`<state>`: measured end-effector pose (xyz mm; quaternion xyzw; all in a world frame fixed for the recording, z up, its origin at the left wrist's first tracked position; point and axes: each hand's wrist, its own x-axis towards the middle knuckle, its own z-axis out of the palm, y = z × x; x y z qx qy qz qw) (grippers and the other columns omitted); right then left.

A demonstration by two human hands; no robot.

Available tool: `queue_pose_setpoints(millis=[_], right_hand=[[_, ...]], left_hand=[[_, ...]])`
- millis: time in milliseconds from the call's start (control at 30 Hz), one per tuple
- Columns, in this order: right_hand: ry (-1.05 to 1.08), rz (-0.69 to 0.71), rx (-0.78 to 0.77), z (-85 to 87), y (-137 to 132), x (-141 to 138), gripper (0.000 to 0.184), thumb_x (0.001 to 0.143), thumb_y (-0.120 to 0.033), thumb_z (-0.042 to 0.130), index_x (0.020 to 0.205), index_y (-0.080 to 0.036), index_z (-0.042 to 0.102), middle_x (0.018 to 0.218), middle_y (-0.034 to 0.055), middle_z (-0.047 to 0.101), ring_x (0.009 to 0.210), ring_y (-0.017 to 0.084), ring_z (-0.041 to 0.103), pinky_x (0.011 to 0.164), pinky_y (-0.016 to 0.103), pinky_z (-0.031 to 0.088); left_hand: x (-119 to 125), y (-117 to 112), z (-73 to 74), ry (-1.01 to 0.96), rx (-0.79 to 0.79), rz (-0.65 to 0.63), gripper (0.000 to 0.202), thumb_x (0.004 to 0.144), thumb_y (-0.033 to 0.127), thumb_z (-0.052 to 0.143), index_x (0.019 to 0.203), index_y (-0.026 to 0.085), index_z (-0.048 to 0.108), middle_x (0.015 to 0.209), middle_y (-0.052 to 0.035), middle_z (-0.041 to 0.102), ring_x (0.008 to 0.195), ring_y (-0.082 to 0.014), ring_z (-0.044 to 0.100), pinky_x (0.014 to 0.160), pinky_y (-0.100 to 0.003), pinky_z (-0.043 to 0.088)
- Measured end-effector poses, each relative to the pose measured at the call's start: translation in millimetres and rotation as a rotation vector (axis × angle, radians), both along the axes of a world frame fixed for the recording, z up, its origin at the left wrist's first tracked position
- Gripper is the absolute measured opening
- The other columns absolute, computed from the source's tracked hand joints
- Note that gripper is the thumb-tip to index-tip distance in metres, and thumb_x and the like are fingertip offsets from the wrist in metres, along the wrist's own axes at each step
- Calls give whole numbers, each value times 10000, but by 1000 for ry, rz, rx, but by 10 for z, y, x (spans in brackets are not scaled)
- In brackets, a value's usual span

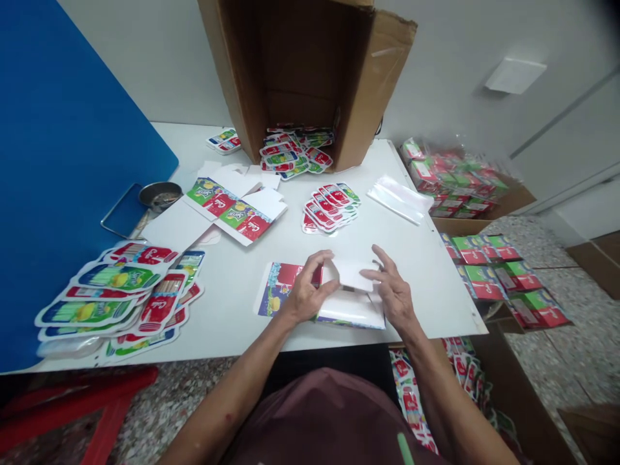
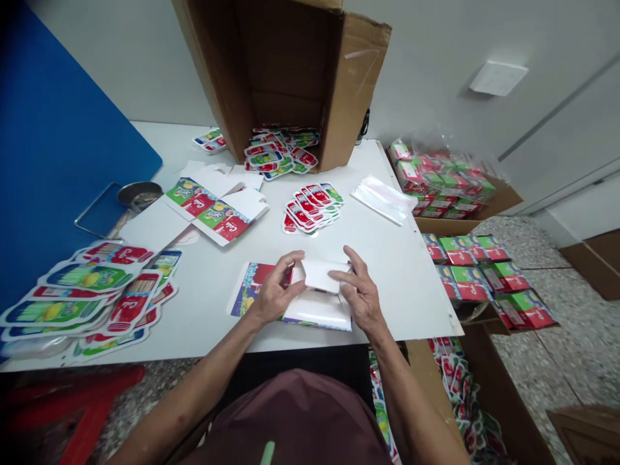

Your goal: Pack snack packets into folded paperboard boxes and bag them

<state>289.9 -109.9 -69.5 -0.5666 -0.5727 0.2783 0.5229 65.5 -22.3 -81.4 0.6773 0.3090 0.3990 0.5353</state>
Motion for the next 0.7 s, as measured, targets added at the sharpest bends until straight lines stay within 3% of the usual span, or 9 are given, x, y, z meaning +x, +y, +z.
queue_pose_setpoints(millis=[67,133,200,267,333,467,533,700], right_hand=[[-3,-17,-107,35,10,-8,365,971,-568,599,958,-287,832,1645,35,431,1517,338,393,1232,550,307],[-54,-32,-199,96,37,-16,297,893,-547,723,914,-267,819,1624,60,459,1506,346,406,1229,533,308],[-132,-46,-254,172,76,-11,423,795,-543,825,1103,-259,766,1605,102,476,1470,344,451,1201,512,356],[-231,-62,-318,251,125,5,730,747,-570,853,1364,-259,617,1577,135,498,1405,336,517,1148,497,419],[-360,-48,-419,325,176,15,833,767,-610,821,1464,-268,520,1502,137,566,1317,336,582,1090,491,464],[-618,-48,-610,418,239,-21,673,860,-662,694,1408,-288,578,1345,132,653,1163,361,651,969,509,507],[-650,-58,-632,422,232,-40,675,880,-667,666,1431,-293,555,1347,139,640,1156,363,652,952,504,510],[-470,75,-556,356,180,-8,626,994,-642,503,1504,-280,472,1411,128,610,1253,297,614,1079,457,466]], left_hand=[[2,17,-39,-21,48,0,399,933,419,688,1254,186,640,1453,-159,547,1393,-311,514,1178,-436,392],[10,40,-25,15,50,-2,291,950,425,658,1110,182,681,1396,-151,581,1339,-297,555,1162,-434,403],[28,76,35,74,-2,26,272,913,406,709,1070,188,669,1342,-130,622,1259,-278,609,1119,-421,444],[53,123,123,140,-77,54,455,834,365,795,1223,206,622,1302,-105,654,1181,-259,648,1053,-393,493],[74,171,213,219,-128,32,646,822,354,798,1400,223,539,1256,-89,685,1076,-239,680,964,-359,531],[78,203,320,373,-168,-41,480,915,404,662,1356,221,624,1053,-50,739,703,-169,648,737,-312,536],[71,180,326,376,-191,-40,466,923,404,641,1353,226,629,981,-26,740,622,-148,604,676,-295,516],[73,105,283,300,-207,-31,474,957,445,599,1378,228,613,1132,-60,738,803,-183,661,736,-288,525]])
